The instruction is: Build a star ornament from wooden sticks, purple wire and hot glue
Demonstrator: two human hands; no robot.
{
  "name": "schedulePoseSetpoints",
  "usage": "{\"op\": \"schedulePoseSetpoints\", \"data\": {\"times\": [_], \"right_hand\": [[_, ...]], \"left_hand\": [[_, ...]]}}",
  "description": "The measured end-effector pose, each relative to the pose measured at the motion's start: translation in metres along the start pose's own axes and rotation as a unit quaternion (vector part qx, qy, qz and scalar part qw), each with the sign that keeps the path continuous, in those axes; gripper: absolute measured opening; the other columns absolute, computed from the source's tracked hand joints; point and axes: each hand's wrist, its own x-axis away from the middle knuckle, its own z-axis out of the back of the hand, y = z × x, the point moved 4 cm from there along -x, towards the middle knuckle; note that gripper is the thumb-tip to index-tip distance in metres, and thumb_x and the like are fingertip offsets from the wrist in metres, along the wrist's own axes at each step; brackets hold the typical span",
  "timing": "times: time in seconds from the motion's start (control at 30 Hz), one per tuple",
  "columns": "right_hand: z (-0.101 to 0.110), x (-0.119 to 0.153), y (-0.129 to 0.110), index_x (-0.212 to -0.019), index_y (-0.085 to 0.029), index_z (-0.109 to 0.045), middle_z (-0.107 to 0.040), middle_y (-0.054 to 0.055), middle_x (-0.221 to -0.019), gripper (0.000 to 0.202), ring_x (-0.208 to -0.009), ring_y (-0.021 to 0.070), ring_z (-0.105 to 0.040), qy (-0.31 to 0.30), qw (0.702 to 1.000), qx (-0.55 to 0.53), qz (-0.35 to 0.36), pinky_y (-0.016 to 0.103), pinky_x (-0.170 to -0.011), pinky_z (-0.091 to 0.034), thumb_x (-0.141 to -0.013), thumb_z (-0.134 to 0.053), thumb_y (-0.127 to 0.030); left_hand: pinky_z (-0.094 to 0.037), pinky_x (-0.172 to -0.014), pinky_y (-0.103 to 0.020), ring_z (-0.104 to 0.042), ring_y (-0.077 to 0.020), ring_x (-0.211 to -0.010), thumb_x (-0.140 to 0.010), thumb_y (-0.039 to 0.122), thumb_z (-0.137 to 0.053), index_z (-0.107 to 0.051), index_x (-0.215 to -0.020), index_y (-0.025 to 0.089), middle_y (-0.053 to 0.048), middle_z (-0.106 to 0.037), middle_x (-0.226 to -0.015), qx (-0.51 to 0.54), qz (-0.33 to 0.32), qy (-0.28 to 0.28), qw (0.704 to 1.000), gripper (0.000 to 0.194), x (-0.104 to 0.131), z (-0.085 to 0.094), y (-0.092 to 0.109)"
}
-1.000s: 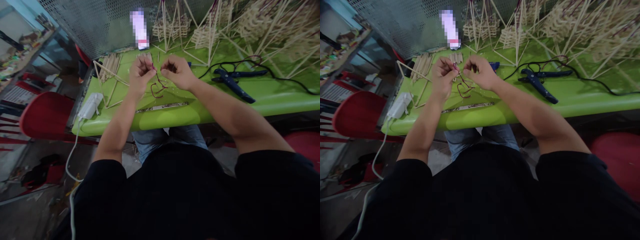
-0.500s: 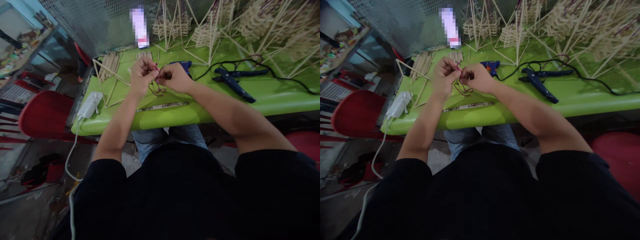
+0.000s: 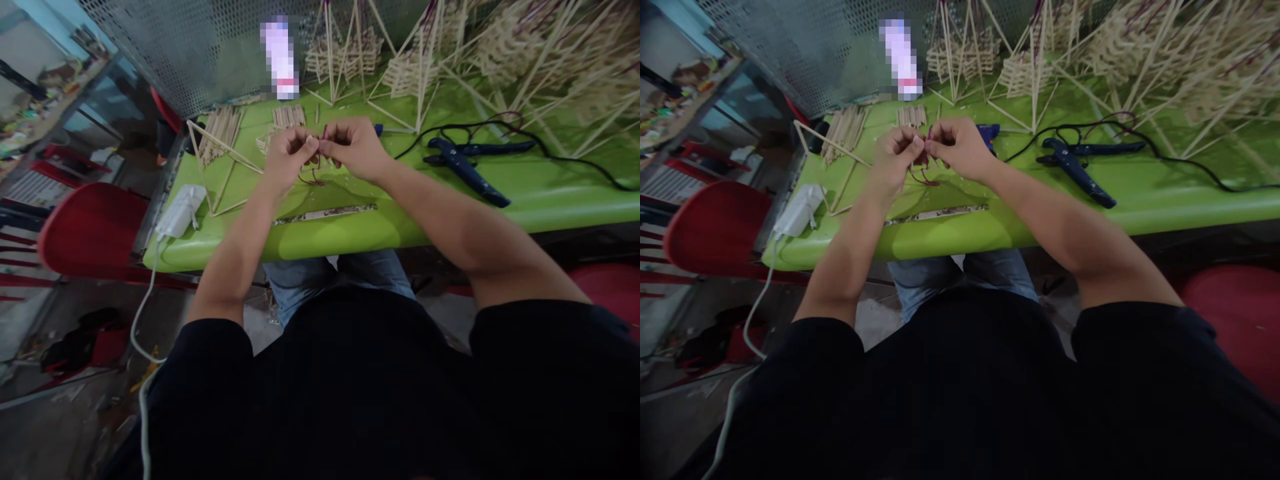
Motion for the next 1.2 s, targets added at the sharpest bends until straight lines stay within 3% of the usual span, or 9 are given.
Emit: {"op": "schedulePoseSetpoints", "data": {"times": [0.13, 0.27, 0.47, 0.57, 0.8, 1.0, 1.2], "right_hand": [[0.000, -0.002, 0.004, -0.085, -0.030, -0.068, -0.067, -0.001, -0.074, 0.052, -0.065, 0.0173, -0.055, -0.004, 0.998, 0.056, 0.004, 0.032, -0.053, -0.050, -0.100, -0.109, -0.058], [0.003, -0.009, 0.011, -0.084, -0.030, -0.067, -0.062, -0.002, -0.069, 0.056, -0.062, 0.0182, -0.056, 0.008, 0.994, 0.104, 0.034, 0.035, -0.055, -0.052, -0.095, -0.111, -0.062], [0.006, -0.013, 0.017, -0.083, -0.031, -0.067, -0.059, -0.002, -0.069, 0.059, -0.060, 0.0184, -0.052, 0.000, 0.992, 0.107, 0.062, 0.038, -0.058, -0.055, -0.099, -0.104, -0.074], [0.006, -0.013, 0.015, -0.081, -0.031, -0.066, -0.059, -0.002, -0.069, 0.062, -0.060, 0.0187, -0.050, 0.002, 0.993, 0.104, 0.050, 0.038, -0.056, -0.053, -0.095, -0.105, -0.077], [0.006, -0.014, 0.016, -0.080, -0.031, -0.062, -0.061, -0.001, -0.073, 0.057, -0.067, 0.0197, -0.047, 0.011, 0.995, 0.094, 0.032, 0.038, -0.061, -0.051, -0.098, -0.104, -0.065], [0.010, -0.018, 0.022, -0.080, -0.030, -0.069, -0.061, -0.001, -0.074, 0.047, -0.070, 0.0194, -0.047, -0.018, 0.996, 0.071, 0.050, 0.038, -0.067, -0.049, -0.101, -0.103, -0.055], [0.007, -0.016, 0.022, -0.074, -0.029, -0.068, -0.059, -0.002, -0.065, 0.050, -0.064, 0.0176, -0.044, -0.015, 0.996, 0.084, -0.001, 0.035, -0.058, -0.041, -0.101, -0.103, -0.050]], "left_hand": [[-0.063, -0.090, -0.045, -0.082, -0.0224, -0.088, -0.074, 0.105, -0.102, -0.075, -0.093, 0.028, 0.001, -0.071, -0.073, -0.023, 0.010, -0.011, 1.000, 0.084, 0.000, 0.001, 0.000], [-0.062, -0.098, -0.046, -0.080, -0.0234, -0.099, -0.072, 0.105, -0.103, -0.078, -0.100, 0.031, 0.002, -0.073, -0.076, -0.034, 0.014, -0.039, 0.999, 0.082, 0.002, -0.001, 0.001], [-0.058, -0.083, -0.045, -0.073, -0.0205, -0.084, -0.072, 0.110, -0.098, -0.074, -0.094, 0.028, 0.001, -0.073, -0.078, -0.040, 0.003, -0.023, 0.999, 0.088, 0.003, -0.002, 0.009], [-0.057, -0.087, -0.044, -0.067, -0.0192, -0.088, -0.075, 0.116, -0.089, -0.072, -0.096, 0.031, 0.002, -0.067, -0.074, -0.059, 0.008, -0.034, 0.998, 0.089, 0.005, -0.003, 0.012], [-0.058, -0.101, -0.054, -0.063, -0.0252, -0.101, -0.075, 0.123, -0.079, -0.071, -0.097, 0.038, 0.001, -0.059, -0.067, -0.080, 0.017, -0.057, 0.995, 0.089, 0.006, -0.005, 0.016], [-0.061, -0.099, -0.055, -0.067, -0.0248, -0.099, -0.074, 0.126, -0.075, -0.070, -0.094, 0.039, 0.002, -0.062, -0.064, -0.096, 0.019, -0.060, 0.993, 0.089, 0.005, -0.004, 0.016], [-0.059, -0.099, -0.055, -0.072, -0.0270, -0.101, -0.076, 0.122, -0.081, -0.074, -0.096, 0.038, 0.001, -0.072, -0.073, -0.101, 0.001, -0.069, 0.992, 0.086, 0.003, -0.001, 0.010]]}}
